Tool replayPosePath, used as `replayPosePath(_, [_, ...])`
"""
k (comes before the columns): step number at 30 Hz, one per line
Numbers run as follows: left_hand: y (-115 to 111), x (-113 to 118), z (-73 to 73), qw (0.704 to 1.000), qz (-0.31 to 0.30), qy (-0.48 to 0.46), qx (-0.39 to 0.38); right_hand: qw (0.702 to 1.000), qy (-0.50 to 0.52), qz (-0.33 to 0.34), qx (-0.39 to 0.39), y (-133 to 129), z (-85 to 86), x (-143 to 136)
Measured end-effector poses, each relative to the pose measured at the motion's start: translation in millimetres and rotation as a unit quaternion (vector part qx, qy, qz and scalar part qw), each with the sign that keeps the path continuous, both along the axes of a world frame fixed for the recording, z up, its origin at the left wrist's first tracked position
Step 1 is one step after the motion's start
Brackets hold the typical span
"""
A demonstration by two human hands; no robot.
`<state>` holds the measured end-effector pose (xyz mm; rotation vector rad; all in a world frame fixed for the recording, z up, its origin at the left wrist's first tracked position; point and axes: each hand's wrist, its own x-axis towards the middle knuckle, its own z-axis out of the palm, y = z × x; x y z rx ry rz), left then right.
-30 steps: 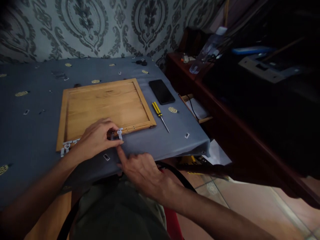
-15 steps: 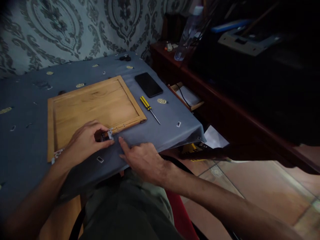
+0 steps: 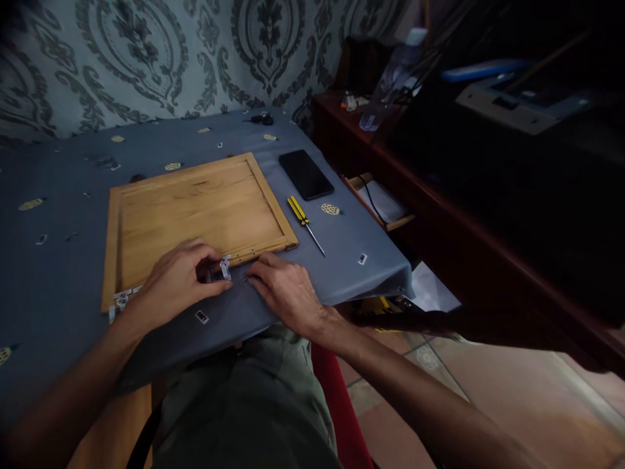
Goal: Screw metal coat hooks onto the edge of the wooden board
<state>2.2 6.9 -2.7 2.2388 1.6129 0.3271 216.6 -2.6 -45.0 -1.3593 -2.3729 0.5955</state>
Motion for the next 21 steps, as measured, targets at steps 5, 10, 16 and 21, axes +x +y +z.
replayPosePath(5, [0.3, 0.6, 1.4, 1.000, 0.005, -0.003, -0.012, 0.999, 0.041, 0.022, 0.013, 2.4, -5.9, 5.5])
replayPosePath(10, [-0.5, 2.2, 3.5, 0.999, 0.015, -0.010, -0.034, 0.997, 0.055, 0.055, 0.012, 6.7, -5.9, 7.4])
replayPosePath(16, [-1.9, 1.4, 0.0, 1.000, 0.013, -0.014, -0.022, 0.987, 0.148, 0.030, -0.055, 20.5, 7.0, 0.5])
replayPosePath(21, [-1.1, 3.9, 3.8, 0.999, 0.019, 0.001, -0.043, 0.970, 0.170, 0.050, -0.166, 41.4, 27.5, -13.2])
